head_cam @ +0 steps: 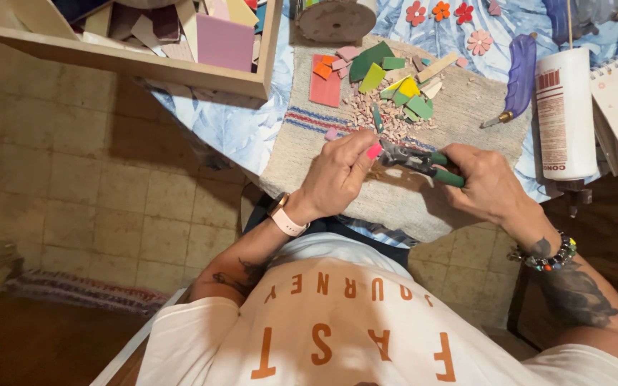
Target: Cutting small pieces of colorful craft material using nippers over a piece of fabric
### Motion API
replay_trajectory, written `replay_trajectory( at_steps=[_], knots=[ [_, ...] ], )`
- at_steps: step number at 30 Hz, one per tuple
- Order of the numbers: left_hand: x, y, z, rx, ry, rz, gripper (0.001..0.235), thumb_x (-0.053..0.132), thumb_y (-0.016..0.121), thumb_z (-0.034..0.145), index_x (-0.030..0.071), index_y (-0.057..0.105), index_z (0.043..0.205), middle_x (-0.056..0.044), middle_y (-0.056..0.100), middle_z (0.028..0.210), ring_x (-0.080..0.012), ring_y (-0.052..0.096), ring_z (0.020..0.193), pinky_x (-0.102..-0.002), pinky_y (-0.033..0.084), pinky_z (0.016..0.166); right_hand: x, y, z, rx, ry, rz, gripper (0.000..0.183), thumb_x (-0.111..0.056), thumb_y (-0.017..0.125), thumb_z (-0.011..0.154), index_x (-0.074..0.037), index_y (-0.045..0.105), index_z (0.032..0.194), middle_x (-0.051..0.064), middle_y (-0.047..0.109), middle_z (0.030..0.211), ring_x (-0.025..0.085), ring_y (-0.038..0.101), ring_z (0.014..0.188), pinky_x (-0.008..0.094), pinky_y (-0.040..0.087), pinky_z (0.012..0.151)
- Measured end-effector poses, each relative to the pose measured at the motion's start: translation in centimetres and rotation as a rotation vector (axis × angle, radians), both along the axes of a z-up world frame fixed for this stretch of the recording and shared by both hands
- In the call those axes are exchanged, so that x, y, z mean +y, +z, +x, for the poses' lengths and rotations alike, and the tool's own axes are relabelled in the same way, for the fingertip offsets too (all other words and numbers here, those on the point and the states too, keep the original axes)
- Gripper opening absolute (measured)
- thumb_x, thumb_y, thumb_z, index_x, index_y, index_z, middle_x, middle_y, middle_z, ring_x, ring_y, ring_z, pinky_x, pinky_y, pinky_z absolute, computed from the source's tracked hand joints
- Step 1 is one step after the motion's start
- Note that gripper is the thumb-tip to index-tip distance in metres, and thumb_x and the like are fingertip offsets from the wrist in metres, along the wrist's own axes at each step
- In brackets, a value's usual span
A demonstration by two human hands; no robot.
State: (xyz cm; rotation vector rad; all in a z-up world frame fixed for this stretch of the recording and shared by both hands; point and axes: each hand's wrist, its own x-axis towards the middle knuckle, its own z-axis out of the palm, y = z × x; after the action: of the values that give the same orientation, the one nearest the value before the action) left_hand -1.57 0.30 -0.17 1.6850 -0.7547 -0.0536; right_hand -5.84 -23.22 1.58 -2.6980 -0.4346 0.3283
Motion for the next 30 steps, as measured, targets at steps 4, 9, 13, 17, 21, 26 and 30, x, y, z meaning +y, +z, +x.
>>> replay_trajectory(
  at_steps=[4,9,13,17,21,26,30],
  knots=[
    [0.1,-0.6,1.3,0.053,-0.053,-0.112,0.023,0.018,0.034,0.091,0.008,0.048,0.076,-0.009,0.047,0.06,-0.0265,0.053,0.059,-0.033,0.045,0.058,-1.3,-2.2,-0.5,-0.004,-0.137,0.092,0.032,-0.026,0.061,0.066,-0.013,0.056,0.094,0.011,0.056,0.071,0.032,0.059,0.068,0.039,0.047,0.056],
    [0.6,-0.6,1.9,-0.035,-0.159,0.026,0.022,0.016,0.033,0.09,0.003,0.047,0.079,-0.01,0.047,0.064,-0.0252,0.048,0.058,-0.034,0.038,0.055,-0.3,0.9,0.2,0.043,-0.05,0.014,0.035,-0.018,0.056,0.068,-0.005,0.053,0.101,0.014,0.057,0.079,0.031,0.057,0.063,0.039,0.047,0.058],
    [1.3,0.8,3.5,-0.213,-0.265,0.192,0.022,0.015,0.04,0.089,0.001,0.051,0.077,-0.009,0.054,0.064,-0.0223,0.052,0.055,-0.033,0.041,0.051,-0.5,1.5,0.2,0.088,0.018,-0.079,0.041,-0.021,0.054,0.068,-0.007,0.049,0.106,0.013,0.054,0.082,0.033,0.054,0.063,0.04,0.042,0.058],
    [1.9,2.5,4.6,-0.18,-0.407,0.234,0.023,0.013,0.04,0.089,0.002,0.046,0.069,-0.007,0.047,0.056,-0.0185,0.044,0.048,-0.031,0.034,0.048,-0.1,1.8,0.2,0.082,0.028,-0.074,0.045,-0.018,0.054,0.066,-0.005,0.048,0.109,0.014,0.055,0.086,0.034,0.055,0.063,0.04,0.043,0.057],
    [1.9,3.4,4.9,-0.188,-0.483,0.382,0.026,0.023,0.033,0.089,0.004,0.045,0.076,-0.01,0.051,0.066,-0.0281,0.048,0.055,-0.038,0.032,0.047,0.1,1.8,0.1,0.075,0.045,-0.062,0.042,-0.018,0.053,0.067,-0.006,0.048,0.107,0.014,0.054,0.08,0.034,0.054,0.061,0.04,0.041,0.055],
    [1.9,4.0,5.2,-0.185,-0.526,0.521,0.022,0.018,0.037,0.089,0.007,0.037,0.071,-0.009,0.048,0.064,-0.0293,0.044,0.053,-0.04,0.03,0.046,0.1,1.7,0.0,0.106,0.039,-0.05,0.036,-0.016,0.051,0.066,-0.007,0.049,0.101,0.013,0.054,0.076,0.033,0.053,0.061,0.039,0.04,0.056],
    [2.0,4.0,5.3,-0.204,-0.545,0.485,0.024,0.022,0.032,0.09,0.006,0.041,0.074,-0.009,0.049,0.065,-0.0277,0.046,0.053,-0.04,0.031,0.045,0.4,1.7,0.1,0.132,0.032,-0.053,0.03,-0.018,0.05,0.069,-0.007,0.05,0.098,0.013,0.056,0.075,0.031,0.054,0.059,0.039,0.04,0.055]
  ],
)
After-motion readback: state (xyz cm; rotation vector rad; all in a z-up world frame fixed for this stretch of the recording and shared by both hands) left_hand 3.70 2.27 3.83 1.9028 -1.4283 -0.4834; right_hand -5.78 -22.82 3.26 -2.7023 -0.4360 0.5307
